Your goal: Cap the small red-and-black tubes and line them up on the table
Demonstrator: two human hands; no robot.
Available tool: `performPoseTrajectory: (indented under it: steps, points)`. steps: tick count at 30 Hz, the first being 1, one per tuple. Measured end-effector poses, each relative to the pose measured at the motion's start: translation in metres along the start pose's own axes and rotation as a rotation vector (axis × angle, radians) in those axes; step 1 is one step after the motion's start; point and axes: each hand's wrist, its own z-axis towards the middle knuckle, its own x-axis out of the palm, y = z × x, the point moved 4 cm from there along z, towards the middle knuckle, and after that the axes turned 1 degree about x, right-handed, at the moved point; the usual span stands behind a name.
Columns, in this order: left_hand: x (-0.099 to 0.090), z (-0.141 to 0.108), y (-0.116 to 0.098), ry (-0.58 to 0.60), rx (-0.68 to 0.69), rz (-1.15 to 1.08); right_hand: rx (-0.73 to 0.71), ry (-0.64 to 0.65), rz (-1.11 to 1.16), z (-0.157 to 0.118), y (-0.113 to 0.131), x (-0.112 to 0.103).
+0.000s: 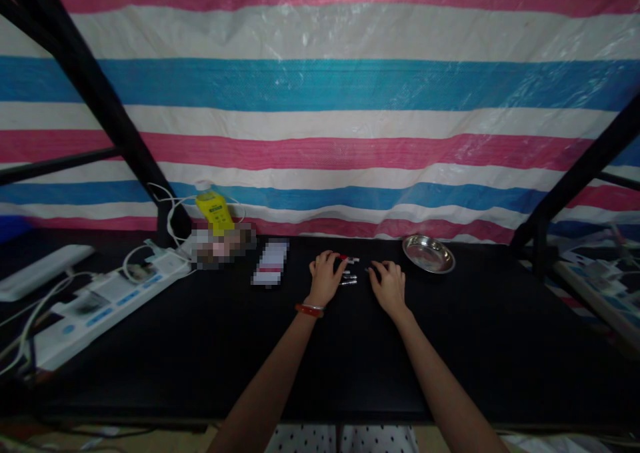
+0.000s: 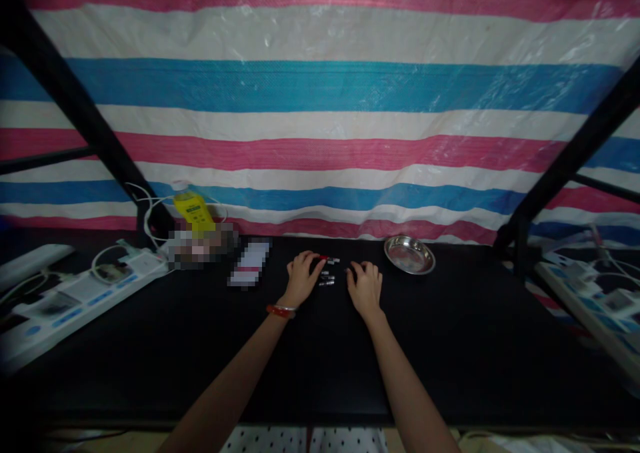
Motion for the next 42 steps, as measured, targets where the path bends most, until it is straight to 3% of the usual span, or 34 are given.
performPoseTrajectory:
  steps: [5,10,20,35,42]
  points:
    - [-0.002,0.005,0.019,-0.001,-0.146,-0.030,-0.021,0.068,-0.017,-0.001,0.002,0.002]
    - [0.000,0.009,0.026,0.056,-0.107,-0.063,0.064,0.120,0.032,-0.001,-0.003,0.005]
    - [0.008,0.017,0.050,0.066,-0.068,-0.280,0.070,0.144,0.184,0.001,-0.010,0.013]
    - [0.003,0.017,0.045,0.104,-0.038,-0.190,0.051,0.114,0.167,0.001,-0.007,0.009]
    - [0.000,0.017,0.041,0.066,-0.142,-0.401,0.002,0.035,0.156,0.000,-0.003,0.004]
